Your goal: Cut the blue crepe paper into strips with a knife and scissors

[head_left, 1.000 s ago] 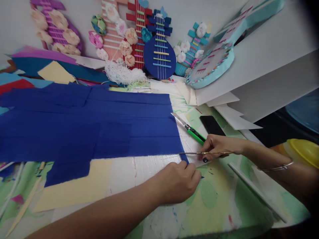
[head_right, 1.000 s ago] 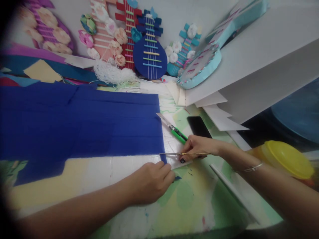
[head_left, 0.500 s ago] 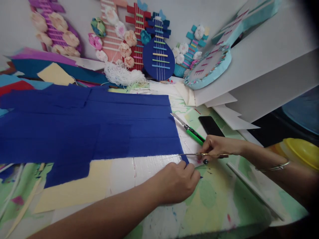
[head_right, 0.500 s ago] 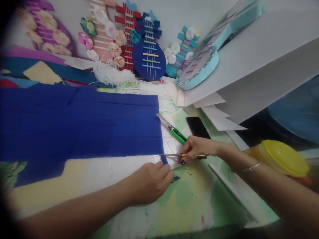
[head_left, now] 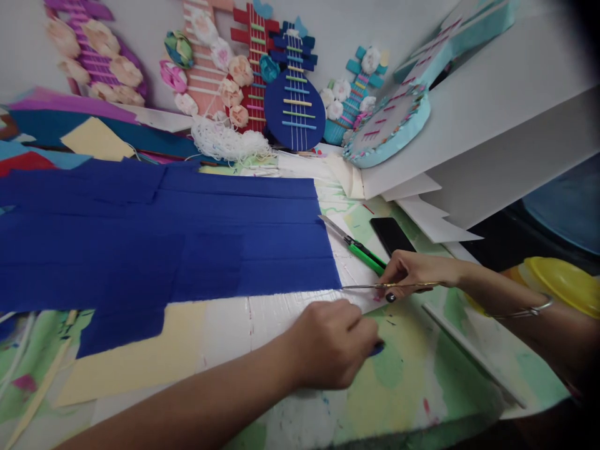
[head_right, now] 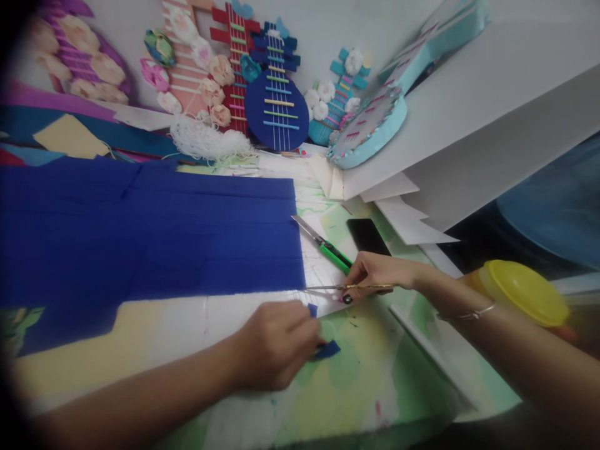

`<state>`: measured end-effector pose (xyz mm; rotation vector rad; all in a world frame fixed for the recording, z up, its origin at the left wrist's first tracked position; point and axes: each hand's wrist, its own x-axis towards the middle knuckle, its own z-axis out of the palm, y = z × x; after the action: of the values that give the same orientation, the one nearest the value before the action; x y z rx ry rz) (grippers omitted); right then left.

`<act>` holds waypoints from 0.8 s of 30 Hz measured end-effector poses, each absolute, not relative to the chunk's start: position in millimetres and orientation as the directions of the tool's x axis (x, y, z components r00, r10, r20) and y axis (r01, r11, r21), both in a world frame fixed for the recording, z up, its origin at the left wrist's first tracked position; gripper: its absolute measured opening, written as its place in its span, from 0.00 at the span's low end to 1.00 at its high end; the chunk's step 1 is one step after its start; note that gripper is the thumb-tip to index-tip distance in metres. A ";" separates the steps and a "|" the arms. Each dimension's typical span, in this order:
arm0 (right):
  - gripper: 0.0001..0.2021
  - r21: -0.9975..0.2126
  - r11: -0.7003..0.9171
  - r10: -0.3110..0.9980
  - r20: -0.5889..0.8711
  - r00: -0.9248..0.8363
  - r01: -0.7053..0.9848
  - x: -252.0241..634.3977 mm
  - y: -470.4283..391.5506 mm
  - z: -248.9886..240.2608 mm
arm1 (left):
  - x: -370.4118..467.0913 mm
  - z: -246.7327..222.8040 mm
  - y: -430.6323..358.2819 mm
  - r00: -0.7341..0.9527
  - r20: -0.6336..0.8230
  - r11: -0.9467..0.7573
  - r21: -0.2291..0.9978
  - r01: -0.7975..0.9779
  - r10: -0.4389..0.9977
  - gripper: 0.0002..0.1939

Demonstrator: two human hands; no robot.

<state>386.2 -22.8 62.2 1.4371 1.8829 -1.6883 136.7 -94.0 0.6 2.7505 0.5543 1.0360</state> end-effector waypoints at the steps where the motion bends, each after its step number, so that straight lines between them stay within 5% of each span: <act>1: 0.22 -0.626 -0.151 0.498 -0.717 -0.488 0.765 384.5 -23.1 62.3 | 134.1 2.8 -88.8 0.634 0.599 -0.872 0.335 0.357 0.490 0.14; 6: 0.21 -0.632 -0.173 0.504 -0.716 -0.483 0.756 377.3 -23.9 60.1 | 121.1 -4.0 -58.1 0.486 0.421 -0.643 0.481 0.596 0.766 0.16; 15: 0.22 -0.631 -0.200 0.516 -0.718 -0.467 0.750 377.4 -24.1 58.0 | 121.9 -16.0 -53.5 0.544 0.248 -0.584 0.519 0.624 0.802 0.22; 24: 0.21 -0.648 -0.184 0.498 -0.710 -0.498 0.739 378.1 -22.5 54.6 | 121.2 -14.6 -51.7 0.541 0.246 -0.577 0.538 0.614 0.804 0.23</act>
<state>378.1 -22.5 54.6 1.4485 1.8618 -1.7512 121.2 -51.7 -14.6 2.3920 1.1604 0.6715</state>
